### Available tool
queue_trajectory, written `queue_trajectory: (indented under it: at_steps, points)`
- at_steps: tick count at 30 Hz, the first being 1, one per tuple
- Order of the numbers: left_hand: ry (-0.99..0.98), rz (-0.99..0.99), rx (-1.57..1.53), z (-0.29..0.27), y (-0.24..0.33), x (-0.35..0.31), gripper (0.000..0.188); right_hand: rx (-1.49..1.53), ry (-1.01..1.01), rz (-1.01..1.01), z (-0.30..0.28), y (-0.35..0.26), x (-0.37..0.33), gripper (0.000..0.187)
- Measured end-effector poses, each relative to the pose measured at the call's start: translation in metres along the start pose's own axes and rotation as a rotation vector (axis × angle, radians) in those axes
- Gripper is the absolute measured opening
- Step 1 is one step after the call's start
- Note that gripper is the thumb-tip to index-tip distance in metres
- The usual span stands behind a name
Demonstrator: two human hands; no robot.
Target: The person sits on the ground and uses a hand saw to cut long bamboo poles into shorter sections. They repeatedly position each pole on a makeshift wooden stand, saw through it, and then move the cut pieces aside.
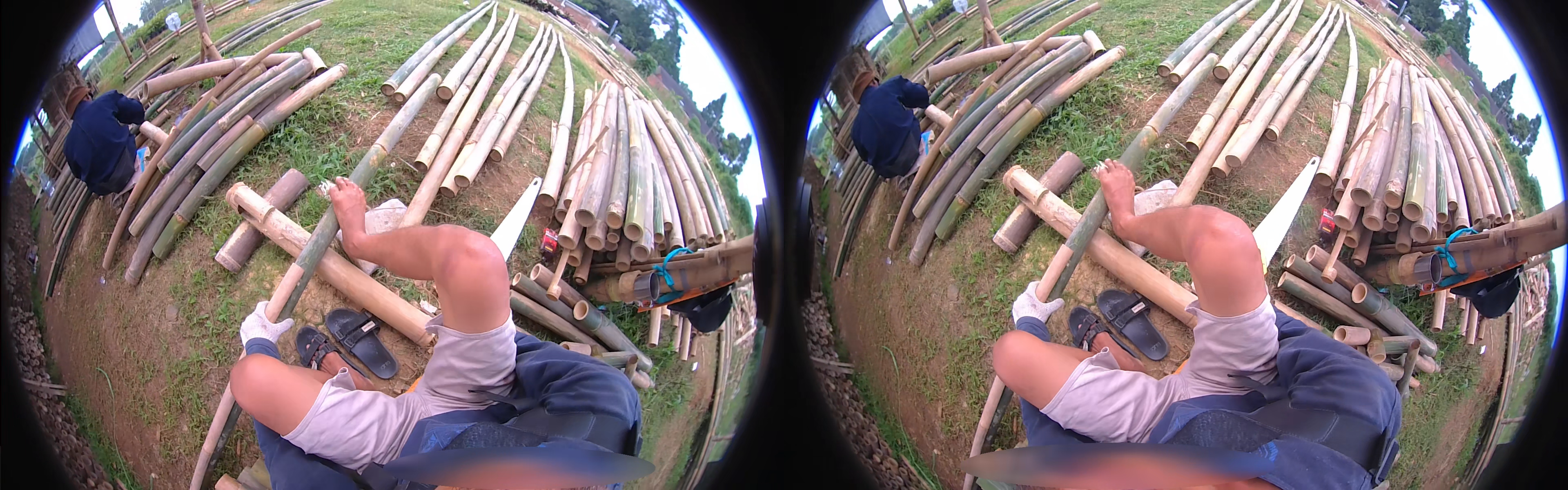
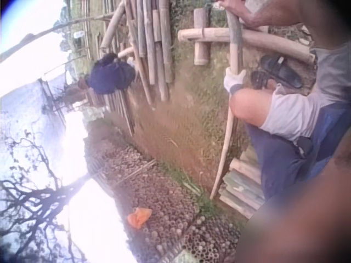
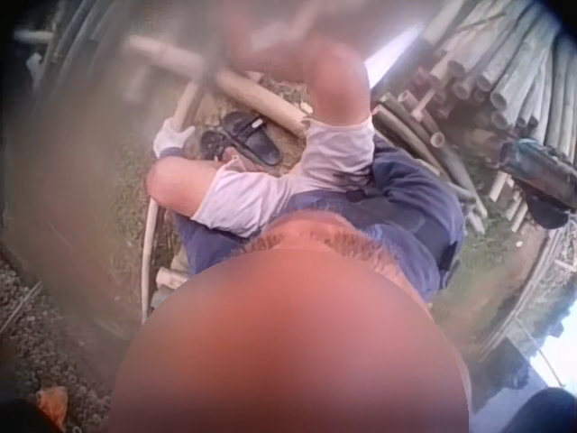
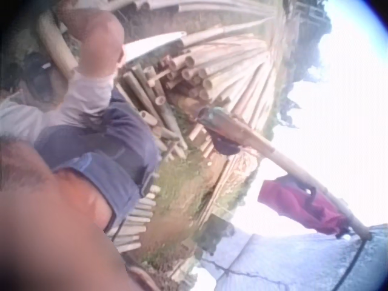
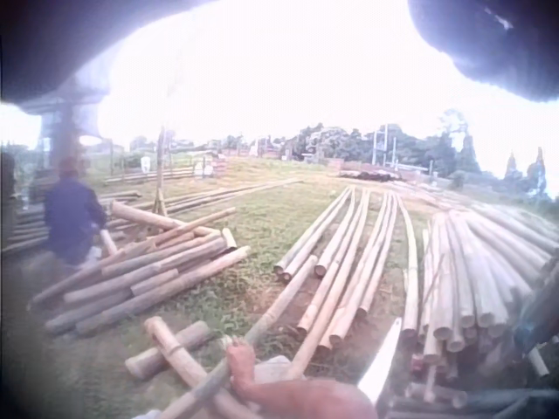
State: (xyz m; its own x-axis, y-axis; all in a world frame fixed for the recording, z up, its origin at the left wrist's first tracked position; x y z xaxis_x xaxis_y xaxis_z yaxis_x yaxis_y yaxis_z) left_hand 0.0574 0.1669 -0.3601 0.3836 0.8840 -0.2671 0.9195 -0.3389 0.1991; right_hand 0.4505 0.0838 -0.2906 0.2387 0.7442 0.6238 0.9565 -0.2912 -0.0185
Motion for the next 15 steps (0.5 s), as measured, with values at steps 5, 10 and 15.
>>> queue_trajectory:
  at_steps: [5,10,15]
  points:
    - [0.01,-0.006,-0.04,0.0,0.001,-0.002,0.088,0.202,-0.191,0.236,-0.087,0.083,-0.142,0.048]
    - [0.009,-0.003,-0.032,-0.001,0.001,-0.003,0.087,0.257,-0.377,0.696,-0.158,0.158,-0.301,0.045]
    - [-0.014,-0.009,-0.072,0.001,-0.001,-0.003,0.088,0.346,-0.326,0.923,-0.183,0.19,-0.369,0.043]
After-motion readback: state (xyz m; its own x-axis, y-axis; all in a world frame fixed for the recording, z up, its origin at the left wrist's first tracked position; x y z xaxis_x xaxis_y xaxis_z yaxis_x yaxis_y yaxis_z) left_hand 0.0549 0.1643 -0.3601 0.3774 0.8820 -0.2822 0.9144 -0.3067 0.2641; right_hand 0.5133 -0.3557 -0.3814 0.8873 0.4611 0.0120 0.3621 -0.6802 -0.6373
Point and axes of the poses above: each hand's wrist, its own x-axis towards the middle knuckle, its own z-axis out of the palm, y = z × x, the point moved 8 cm from there along x, towards the middle knuckle, and after that the axes turned 13 degrees about -z, right-handed, at the moved point
